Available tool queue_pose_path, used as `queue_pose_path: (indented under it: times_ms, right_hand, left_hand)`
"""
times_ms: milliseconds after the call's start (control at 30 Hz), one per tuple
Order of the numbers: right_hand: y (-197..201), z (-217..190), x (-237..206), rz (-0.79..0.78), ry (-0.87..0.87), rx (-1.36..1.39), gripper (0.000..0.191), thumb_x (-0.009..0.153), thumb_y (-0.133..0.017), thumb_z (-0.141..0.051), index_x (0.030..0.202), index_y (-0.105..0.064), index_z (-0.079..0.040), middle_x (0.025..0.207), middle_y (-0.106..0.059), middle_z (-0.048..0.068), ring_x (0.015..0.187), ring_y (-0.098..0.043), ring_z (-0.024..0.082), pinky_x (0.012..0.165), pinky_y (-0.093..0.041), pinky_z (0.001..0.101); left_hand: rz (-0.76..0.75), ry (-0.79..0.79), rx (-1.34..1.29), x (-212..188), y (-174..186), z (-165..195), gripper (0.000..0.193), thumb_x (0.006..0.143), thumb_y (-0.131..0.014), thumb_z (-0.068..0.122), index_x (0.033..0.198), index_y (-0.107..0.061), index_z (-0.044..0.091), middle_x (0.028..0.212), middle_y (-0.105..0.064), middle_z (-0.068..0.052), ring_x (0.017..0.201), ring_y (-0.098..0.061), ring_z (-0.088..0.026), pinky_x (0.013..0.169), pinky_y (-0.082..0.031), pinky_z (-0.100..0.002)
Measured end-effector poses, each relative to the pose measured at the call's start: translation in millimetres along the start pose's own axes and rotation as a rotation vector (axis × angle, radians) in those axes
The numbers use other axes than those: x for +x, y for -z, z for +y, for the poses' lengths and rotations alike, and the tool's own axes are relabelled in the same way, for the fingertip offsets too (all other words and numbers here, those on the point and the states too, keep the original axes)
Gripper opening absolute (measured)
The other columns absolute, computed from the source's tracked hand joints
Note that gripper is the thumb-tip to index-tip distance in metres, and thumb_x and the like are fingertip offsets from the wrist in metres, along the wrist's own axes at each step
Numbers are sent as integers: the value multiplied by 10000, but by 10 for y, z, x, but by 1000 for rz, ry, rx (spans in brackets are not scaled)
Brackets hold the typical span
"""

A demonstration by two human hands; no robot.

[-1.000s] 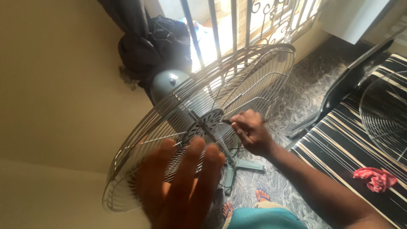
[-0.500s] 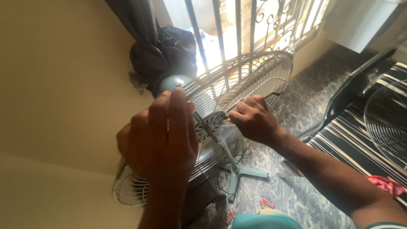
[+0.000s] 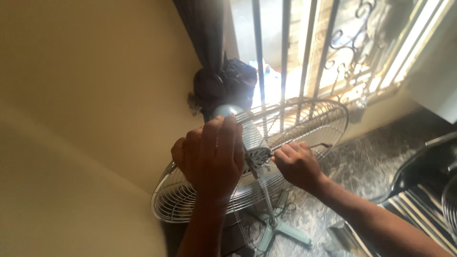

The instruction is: The person wipes the motor housing of a standing fan with a red cloth, then removes the front grill guard and places it on a table. They unscrew the blade cap and work on the fan blade and hub by hand, then reposition the grill guard against the fan head.

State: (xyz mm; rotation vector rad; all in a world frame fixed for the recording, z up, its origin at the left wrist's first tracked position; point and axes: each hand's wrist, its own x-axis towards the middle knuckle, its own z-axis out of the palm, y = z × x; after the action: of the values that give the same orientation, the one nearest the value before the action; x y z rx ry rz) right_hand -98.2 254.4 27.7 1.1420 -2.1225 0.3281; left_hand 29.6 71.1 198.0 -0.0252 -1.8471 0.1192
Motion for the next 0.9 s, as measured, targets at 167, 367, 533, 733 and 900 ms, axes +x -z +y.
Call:
queue_pose_path:
  times_ms: [167, 367, 533, 733, 900]
  right_hand:
    - [-117, 61, -45, 65, 26, -42, 279, 902, -733, -304, 784, -555, -125, 685, -549, 1, 629, -538, 174, 652, -431, 393]
    - [-379, 112, -176, 201, 38, -43, 309, 941, -743, -336, 833, -545, -125, 689, -546, 3, 580, -478, 157, 621, -411, 381]
    - [-303, 41, -168, 248, 68, -73, 234, 910, -740, -306, 896, -573, -143, 767, -588, 6, 682, -534, 180, 683, -423, 401]
    - [44, -122, -100, 183, -10, -17, 199, 881, -756, -270, 795, -627, -145, 768, -609, -10, 774, -590, 193, 771, -413, 406]
    - [53, -220, -51, 182, -80, -10, 197, 896, -756, -231, 764, -644, -135, 742, -618, -7, 762, -581, 185, 795, -395, 396]
  left_hand:
    - [12, 33, -8, 27, 39, 64, 112, 1078, -653, 288, 1076, -689, 182, 1032, -683, 49, 861, -583, -141, 869, -377, -373]
    - [11, 40, -29, 9, 86, 84, 98, 1072, -663, 272, 1100, -696, 184, 1033, -686, 54, 834, -571, -151, 859, -375, -365]
    - [42, 35, -43, -29, 80, 36, 127, 1087, -645, 325, 1109, -699, 213, 1023, -687, 79, 831, -575, -137, 844, -356, -365]
    - [16, 35, -27, -69, 57, 23, 131, 1106, -605, 327, 1103, -693, 230, 996, -675, 99, 839, -580, -120, 873, -334, -386]
    - [11, 47, 1, -108, 70, 37, 113, 1113, -600, 307, 1091, -698, 255, 983, -665, 112, 851, -579, -127, 911, -316, -398]
